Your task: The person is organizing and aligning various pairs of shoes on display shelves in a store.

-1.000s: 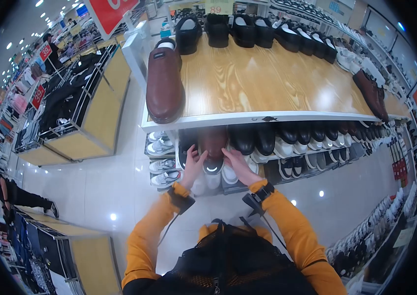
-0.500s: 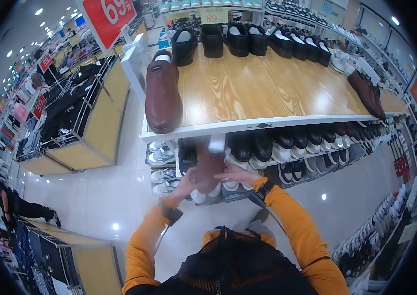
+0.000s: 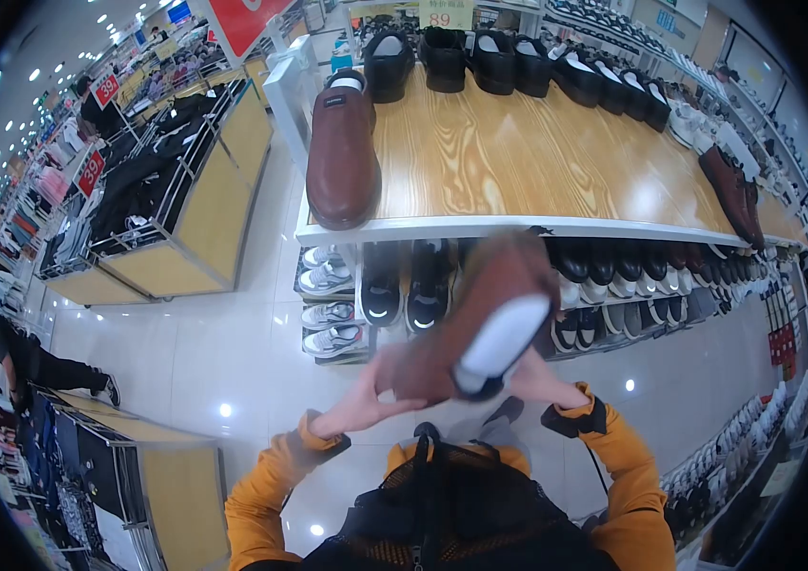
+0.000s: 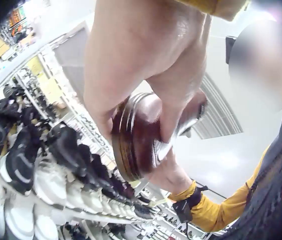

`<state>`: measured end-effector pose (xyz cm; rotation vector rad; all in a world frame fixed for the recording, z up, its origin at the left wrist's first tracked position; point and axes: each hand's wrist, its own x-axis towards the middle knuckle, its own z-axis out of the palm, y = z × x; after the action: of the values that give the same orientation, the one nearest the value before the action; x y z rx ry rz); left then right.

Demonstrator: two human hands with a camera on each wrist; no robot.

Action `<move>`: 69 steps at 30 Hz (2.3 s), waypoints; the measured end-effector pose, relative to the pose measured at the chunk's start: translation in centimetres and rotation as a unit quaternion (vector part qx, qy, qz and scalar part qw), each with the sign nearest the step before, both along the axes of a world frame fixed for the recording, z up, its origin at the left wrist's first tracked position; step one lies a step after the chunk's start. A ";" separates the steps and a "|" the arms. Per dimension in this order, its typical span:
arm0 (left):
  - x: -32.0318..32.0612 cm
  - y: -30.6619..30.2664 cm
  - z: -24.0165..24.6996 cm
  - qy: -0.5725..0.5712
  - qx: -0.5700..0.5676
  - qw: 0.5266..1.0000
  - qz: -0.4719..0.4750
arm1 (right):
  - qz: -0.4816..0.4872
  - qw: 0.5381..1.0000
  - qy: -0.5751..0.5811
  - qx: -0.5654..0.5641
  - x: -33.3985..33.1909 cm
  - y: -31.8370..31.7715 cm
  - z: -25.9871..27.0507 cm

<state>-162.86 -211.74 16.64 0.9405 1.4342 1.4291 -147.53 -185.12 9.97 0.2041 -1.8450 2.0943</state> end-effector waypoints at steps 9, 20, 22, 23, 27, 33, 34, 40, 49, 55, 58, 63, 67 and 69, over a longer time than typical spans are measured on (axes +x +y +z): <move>-1.7 8.3 9.9 -0.065 0.198 0.961 0.180 | -0.164 0.984 -0.068 0.031 -6.0 -1.4 16.3; -1.3 6.8 11.8 0.429 -0.021 0.858 0.280 | -0.305 0.810 -0.026 0.500 -4.5 -2.3 17.8; -1.8 7.4 11.7 0.437 0.036 0.841 0.317 | -0.296 0.794 -0.021 0.531 -5.6 -1.3 17.2; -2.6 7.9 12.1 0.512 0.092 0.800 0.300 | -0.298 0.794 -0.021 0.529 -5.9 -1.3 17.4; -3.6 8.7 12.1 0.571 0.139 0.771 0.247 | -0.301 0.759 0.015 0.577 -7.8 -1.1 18.3; -4.7 11.3 12.1 0.593 0.144 0.761 0.220 | -0.295 0.782 -0.016 0.549 -9.7 -0.5 19.1; -5.0 11.8 12.5 0.593 0.142 0.759 0.226 | -0.285 0.801 -0.017 0.527 -10.2 -0.6 19.6; -7.0 13.1 12.2 0.604 0.131 0.745 0.250 | -0.277 0.797 0.016 0.537 -13.6 1.0 18.7; -8.1 12.9 12.1 0.633 0.105 0.730 0.233 | -0.255 0.811 0.040 0.525 -14.6 1.5 18.8; -6.3 12.0 8.9 0.592 0.246 0.733 0.229 | -0.265 0.820 0.190 0.470 -7.8 2.7 15.2; -2.9 9.3 2.6 0.484 0.247 0.825 0.153 | -0.281 0.865 0.096 0.404 -3.7 3.1 9.3; -1.1 15.1 -4.7 0.205 0.071 0.958 0.189 | -0.259 0.907 -0.332 0.019 -2.2 7.5 -0.6; -5.1 21.7 -10.2 -0.126 -0.068 0.967 0.212 | -0.102 0.919 -0.312 -0.219 -4.3 10.1 -1.1; -5.7 23.1 -9.2 -0.285 -0.087 0.926 0.232 | -0.101 0.913 -0.327 -0.222 -5.8 9.7 -0.6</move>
<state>-168.53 -188.62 7.45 0.0350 1.3407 1.6952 -153.32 -175.43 9.39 -0.8585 -1.5130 2.5333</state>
